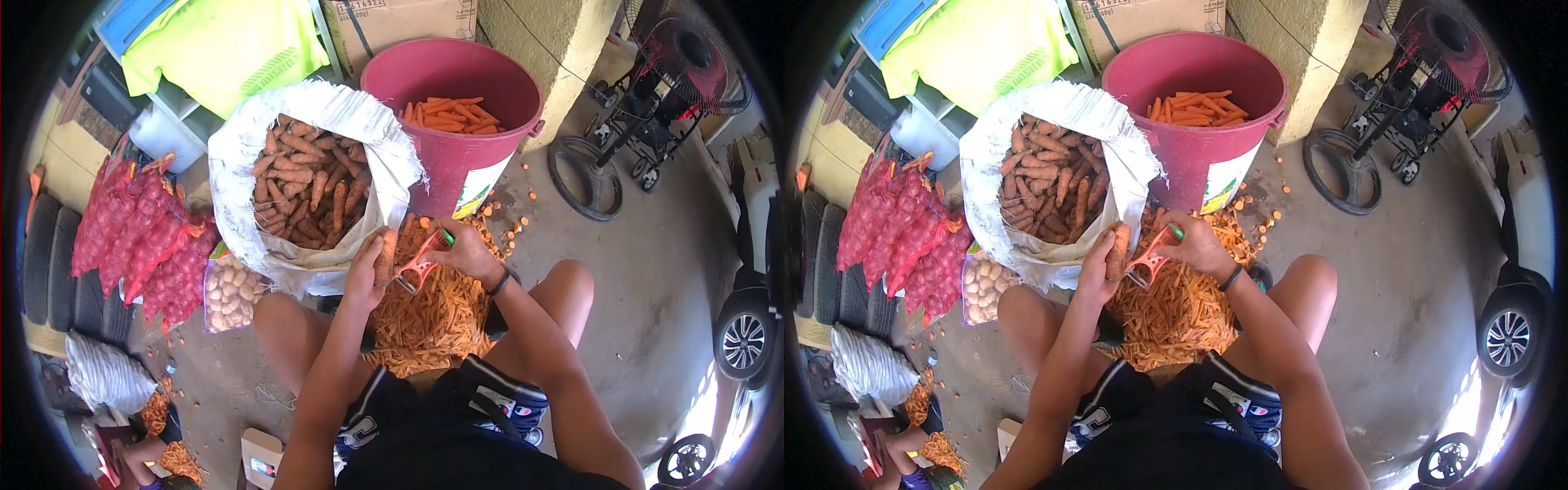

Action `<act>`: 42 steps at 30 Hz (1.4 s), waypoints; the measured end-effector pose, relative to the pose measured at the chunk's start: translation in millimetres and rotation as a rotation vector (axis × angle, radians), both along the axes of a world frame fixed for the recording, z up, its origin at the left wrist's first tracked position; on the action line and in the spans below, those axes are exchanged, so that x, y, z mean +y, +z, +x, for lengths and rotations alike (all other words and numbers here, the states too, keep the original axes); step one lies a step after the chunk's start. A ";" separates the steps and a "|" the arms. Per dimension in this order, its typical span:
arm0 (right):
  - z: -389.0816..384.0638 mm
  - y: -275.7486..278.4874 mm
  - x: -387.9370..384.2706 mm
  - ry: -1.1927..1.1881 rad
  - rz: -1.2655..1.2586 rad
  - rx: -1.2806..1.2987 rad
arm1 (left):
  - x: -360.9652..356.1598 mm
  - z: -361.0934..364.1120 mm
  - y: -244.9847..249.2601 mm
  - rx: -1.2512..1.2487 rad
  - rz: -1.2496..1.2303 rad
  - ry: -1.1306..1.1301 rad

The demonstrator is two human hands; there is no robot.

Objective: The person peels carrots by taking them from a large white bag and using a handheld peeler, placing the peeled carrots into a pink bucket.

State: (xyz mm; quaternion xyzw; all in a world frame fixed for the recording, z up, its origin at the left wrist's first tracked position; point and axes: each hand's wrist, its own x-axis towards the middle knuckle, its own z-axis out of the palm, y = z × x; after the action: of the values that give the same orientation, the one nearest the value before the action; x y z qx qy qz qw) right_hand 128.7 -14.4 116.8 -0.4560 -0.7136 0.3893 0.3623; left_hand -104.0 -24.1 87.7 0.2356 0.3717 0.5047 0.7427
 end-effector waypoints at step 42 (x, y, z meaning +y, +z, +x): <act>-13.0 13.6 -15.5 -0.112 0.278 -0.089 | -20.0 8.0 20.7 0.041 -0.113 -0.150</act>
State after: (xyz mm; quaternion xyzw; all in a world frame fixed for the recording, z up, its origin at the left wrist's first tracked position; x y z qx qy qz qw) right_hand 115.7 -29.9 130.3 -0.4573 -0.7494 0.2456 0.4109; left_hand -96.0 -44.1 108.4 0.2305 0.3960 0.4210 0.7828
